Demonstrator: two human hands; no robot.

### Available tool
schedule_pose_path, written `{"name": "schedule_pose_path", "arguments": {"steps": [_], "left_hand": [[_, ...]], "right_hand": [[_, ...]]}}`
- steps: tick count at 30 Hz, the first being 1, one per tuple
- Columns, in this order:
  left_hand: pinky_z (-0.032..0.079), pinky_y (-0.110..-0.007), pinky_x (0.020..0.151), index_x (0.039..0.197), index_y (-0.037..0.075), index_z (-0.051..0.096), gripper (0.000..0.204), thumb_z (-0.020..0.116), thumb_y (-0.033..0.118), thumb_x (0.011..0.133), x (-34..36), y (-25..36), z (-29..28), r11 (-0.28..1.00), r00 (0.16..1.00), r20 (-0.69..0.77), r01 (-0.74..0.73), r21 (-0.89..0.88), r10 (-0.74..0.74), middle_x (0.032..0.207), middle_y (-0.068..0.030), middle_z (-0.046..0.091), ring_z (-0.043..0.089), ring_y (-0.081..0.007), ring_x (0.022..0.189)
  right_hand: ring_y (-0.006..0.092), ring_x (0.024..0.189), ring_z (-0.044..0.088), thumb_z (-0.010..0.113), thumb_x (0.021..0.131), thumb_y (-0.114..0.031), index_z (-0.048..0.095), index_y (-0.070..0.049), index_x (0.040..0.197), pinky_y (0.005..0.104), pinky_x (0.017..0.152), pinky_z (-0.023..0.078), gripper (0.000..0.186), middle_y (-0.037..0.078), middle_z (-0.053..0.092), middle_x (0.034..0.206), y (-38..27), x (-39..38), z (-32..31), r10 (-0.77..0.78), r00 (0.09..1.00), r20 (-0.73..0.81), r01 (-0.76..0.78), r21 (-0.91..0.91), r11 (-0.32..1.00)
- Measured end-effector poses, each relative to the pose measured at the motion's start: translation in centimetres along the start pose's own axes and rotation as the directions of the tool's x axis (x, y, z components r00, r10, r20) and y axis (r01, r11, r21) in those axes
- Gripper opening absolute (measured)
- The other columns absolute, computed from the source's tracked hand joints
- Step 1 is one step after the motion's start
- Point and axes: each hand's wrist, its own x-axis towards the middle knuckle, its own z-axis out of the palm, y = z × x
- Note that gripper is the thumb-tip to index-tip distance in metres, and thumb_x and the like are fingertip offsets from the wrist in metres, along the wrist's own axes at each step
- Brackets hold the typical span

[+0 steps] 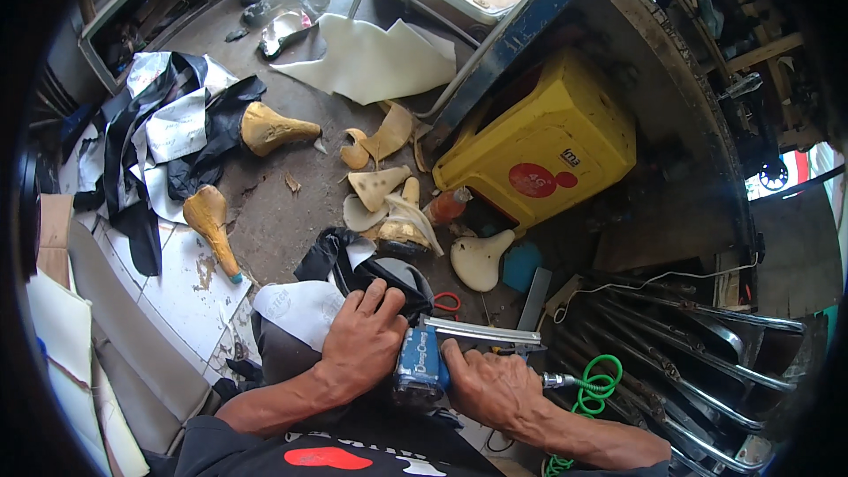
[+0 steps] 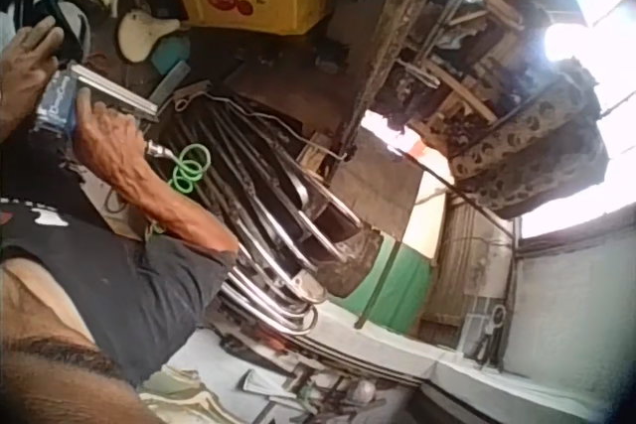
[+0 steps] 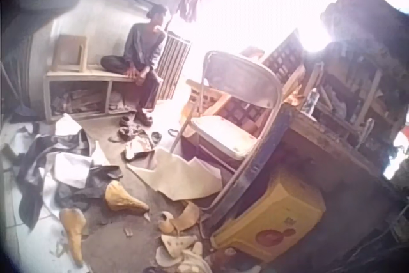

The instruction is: The person reupholsters a bicycle seat by stretching a black cover over the foam and frame, then securing the edges using a pneumatic stapler.

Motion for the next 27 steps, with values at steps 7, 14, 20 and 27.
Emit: {"name": "schedule_pose_path", "arguments": {"steps": [7, 14, 20, 27], "left_hand": [[0.049, -0.042, 0.09, 0.084, 0.005, 0.072, 0.013, 0.072, 0.018, 0.083, -0.1, -0.5, -0.2, 1.0, 0.998, -0.058, -0.007, -0.022, 0.006, 0.106, -0.0114, 0.058, 0.057, -0.031, 0.116], [0.051, -0.047, 0.096, 0.106, 0.003, 0.073, 0.024, 0.07, 0.018, 0.087, -0.8, -0.5, -0.4, 0.995, 0.983, -0.179, -0.041, -0.087, 0.024, 0.11, -0.0151, 0.057, 0.058, -0.0352, 0.117], [0.046, -0.047, 0.103, 0.133, -0.004, 0.067, 0.046, 0.062, 0.022, 0.095, -1.8, -0.4, -0.4, 0.986, 0.99, 0.004, -0.142, 0.091, 0.142, 0.133, -0.0179, 0.058, 0.053, -0.0334, 0.126], [0.043, -0.042, 0.104, 0.135, 0.004, 0.071, 0.044, 0.062, 0.023, 0.096, -1.6, 0.3, -0.8, 0.981, 0.99, 0.094, -0.122, 0.152, 0.109, 0.132, -0.0153, 0.057, 0.048, -0.0316, 0.13]], "right_hand": [[0.0345, 0.073, 0.075, 0.085, 0.071, -0.019, 0.057, -0.001, 0.139, 0.0452, 0.062, 0.06, 0.075, 0.014, 0.074, 0.086, 2.3, -4.4, -0.4, -0.1, 0.978, -0.184, 0.122, 0.112, 0.986], [0.0329, 0.075, 0.077, 0.091, 0.065, -0.021, 0.06, 0.001, 0.139, 0.0417, 0.065, 0.063, 0.083, 0.015, 0.076, 0.088, 2.9, -5.4, -0.7, -0.051, 0.97, -0.237, 0.083, 0.125, 0.989], [0.0308, 0.072, 0.076, 0.089, 0.071, -0.024, 0.06, 0.0, 0.139, 0.0406, 0.059, 0.06, 0.078, 0.012, 0.073, 0.082, 2.7, -4.5, -1.8, -0.155, 0.968, -0.197, 0.159, 0.003, 0.987], [0.0331, 0.08, 0.077, 0.08, 0.083, -0.023, 0.052, 0.001, 0.146, 0.0424, 0.06, 0.061, 0.074, 0.018, 0.072, 0.094, 1.7, -2.7, -4.4, -0.217, 0.973, 0.077, 0.227, -0.176, 0.958]]}}
